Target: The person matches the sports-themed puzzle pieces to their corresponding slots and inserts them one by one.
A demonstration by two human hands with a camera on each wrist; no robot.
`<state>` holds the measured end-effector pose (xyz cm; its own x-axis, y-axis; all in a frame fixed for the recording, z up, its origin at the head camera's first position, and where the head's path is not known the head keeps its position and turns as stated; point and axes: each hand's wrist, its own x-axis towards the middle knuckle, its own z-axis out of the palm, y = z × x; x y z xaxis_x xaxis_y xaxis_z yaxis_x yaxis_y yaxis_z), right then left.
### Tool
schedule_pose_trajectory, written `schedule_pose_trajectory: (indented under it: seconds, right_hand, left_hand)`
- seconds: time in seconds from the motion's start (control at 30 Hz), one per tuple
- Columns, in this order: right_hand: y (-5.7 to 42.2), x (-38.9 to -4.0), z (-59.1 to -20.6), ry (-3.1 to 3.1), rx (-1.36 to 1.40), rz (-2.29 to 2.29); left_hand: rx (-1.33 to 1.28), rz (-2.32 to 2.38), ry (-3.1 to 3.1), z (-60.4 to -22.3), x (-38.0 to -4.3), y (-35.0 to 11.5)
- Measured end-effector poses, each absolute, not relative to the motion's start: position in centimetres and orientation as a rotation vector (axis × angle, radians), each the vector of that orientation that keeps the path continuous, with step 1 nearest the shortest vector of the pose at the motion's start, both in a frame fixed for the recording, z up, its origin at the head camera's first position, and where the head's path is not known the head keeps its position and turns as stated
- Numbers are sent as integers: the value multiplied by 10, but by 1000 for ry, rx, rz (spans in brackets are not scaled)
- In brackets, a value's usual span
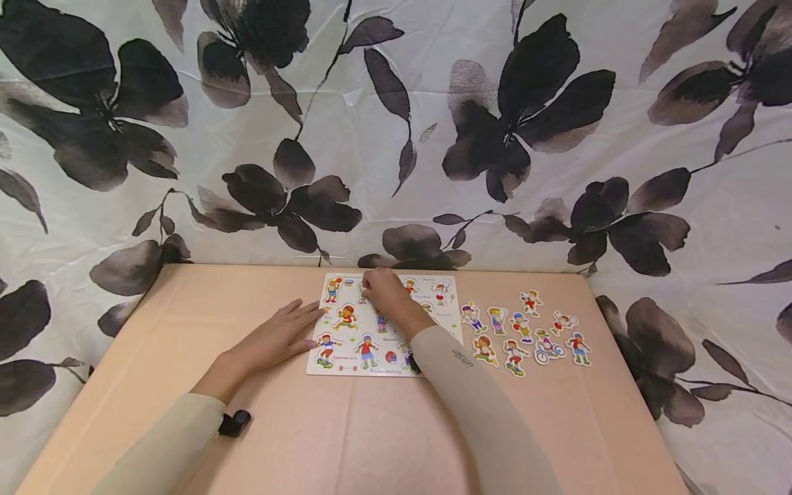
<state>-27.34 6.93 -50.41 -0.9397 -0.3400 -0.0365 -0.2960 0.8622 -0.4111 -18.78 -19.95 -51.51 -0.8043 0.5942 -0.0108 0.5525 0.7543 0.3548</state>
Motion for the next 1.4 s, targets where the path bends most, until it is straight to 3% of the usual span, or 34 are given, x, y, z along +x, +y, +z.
schedule_pose_trajectory:
  seconds: [0.6,1.4]
  right_hand:
    - [95,-263,-491,2948,-544,-803]
    - [237,-238,-476,2991,-317,-1001]
  left_hand:
    - [867,488,2820,-511,-187,-197]
    - [859,471,2805,-512,-188,-197]
